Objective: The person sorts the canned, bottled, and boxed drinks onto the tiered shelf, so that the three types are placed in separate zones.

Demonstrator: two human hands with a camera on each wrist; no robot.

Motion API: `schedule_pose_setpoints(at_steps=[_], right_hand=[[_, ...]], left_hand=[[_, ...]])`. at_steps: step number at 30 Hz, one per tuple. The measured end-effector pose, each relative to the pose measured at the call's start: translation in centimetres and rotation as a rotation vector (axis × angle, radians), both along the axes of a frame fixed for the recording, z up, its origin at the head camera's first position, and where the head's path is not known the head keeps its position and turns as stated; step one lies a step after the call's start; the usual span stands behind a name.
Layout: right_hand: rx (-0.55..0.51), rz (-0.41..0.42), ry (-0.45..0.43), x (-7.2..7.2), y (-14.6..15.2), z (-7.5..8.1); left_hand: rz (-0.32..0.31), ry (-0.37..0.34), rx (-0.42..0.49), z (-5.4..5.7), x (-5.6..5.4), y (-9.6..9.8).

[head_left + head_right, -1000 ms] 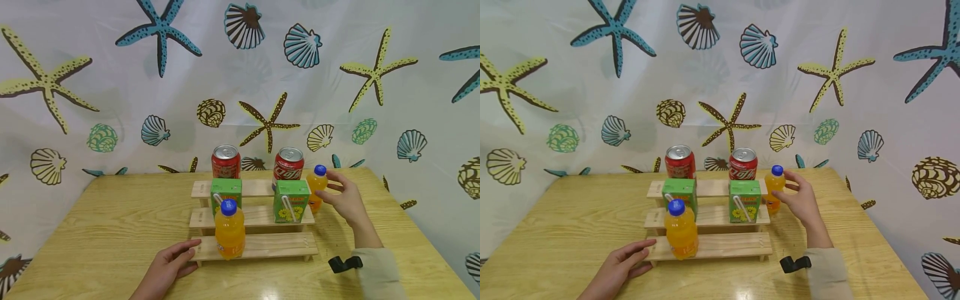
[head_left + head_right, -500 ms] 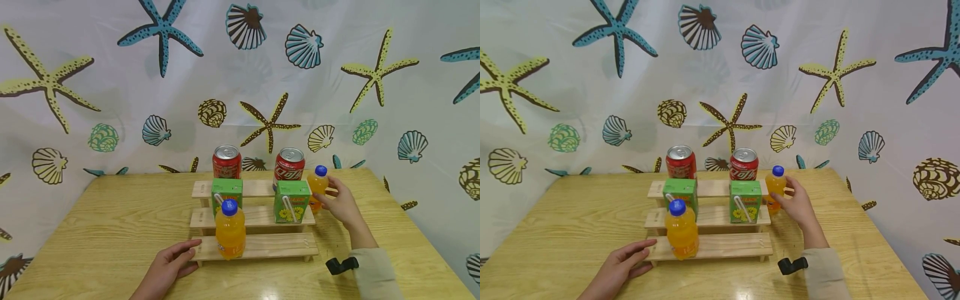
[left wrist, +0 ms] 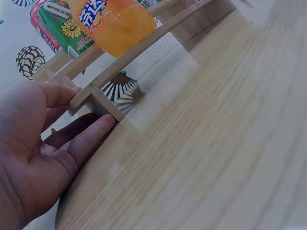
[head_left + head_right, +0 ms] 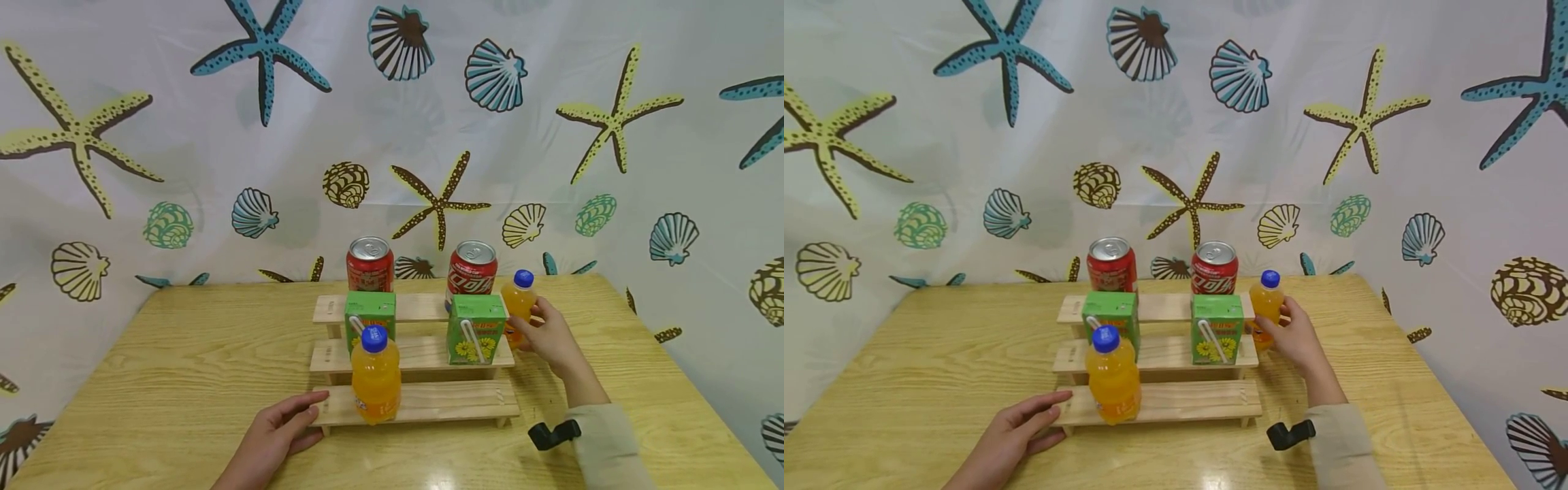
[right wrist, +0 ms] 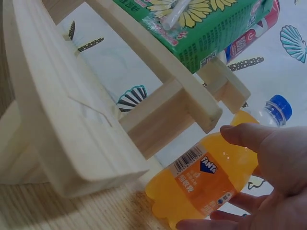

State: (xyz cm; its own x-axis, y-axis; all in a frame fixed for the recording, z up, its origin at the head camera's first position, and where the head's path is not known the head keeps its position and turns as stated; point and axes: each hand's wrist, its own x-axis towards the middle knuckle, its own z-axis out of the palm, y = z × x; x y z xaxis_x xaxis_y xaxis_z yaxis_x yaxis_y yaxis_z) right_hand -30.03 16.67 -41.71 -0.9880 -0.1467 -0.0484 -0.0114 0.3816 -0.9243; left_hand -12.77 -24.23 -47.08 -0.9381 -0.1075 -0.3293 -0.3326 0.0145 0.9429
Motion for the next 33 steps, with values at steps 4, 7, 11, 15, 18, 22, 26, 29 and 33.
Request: schedule_pose_setpoints(at_steps=[4, 7, 11, 15, 18, 22, 26, 29, 33], right_hand=[[-0.024, -0.021, -0.007, 0.0, -0.3, 0.0], [-0.027, -0.035, -0.003, 0.1, -0.4, -0.1], [-0.032, -0.046, 0.015, 0.1, -0.4, 0.0], [-0.038, -0.050, 0.035, 0.2, -0.4, 0.0], [-0.035, -0.051, 0.046, 0.3, -0.3, 0.0], [-0.024, -0.047, 0.066, 0.4, -0.1, 0.1], [-0.019, -0.045, 0.087, 0.5, 0.2, 0.6], [-0.017, -0.046, 0.095, 0.5, 0.4, 1.0], [-0.018, -0.041, 0.107, 0.7, 0.7, 1.4]], left_hand=[[0.001, 0.002, -0.008, 0.0, -0.1, 0.1], [0.002, 0.001, -0.007, 0.0, 0.0, 0.1], [0.010, -0.006, -0.001, 0.0, 0.0, 0.1], [0.014, -0.004, 0.001, 0.0, 0.1, 0.1], [0.010, 0.000, 0.004, 0.1, 0.1, 0.1], [0.001, 0.005, 0.010, 0.3, 0.2, 0.0], [-0.004, 0.011, 0.014, 0.2, 0.2, 0.0], [-0.005, 0.012, 0.013, 0.2, 0.2, 0.0], [-0.001, 0.009, 0.009, 0.1, 0.2, 0.0]])
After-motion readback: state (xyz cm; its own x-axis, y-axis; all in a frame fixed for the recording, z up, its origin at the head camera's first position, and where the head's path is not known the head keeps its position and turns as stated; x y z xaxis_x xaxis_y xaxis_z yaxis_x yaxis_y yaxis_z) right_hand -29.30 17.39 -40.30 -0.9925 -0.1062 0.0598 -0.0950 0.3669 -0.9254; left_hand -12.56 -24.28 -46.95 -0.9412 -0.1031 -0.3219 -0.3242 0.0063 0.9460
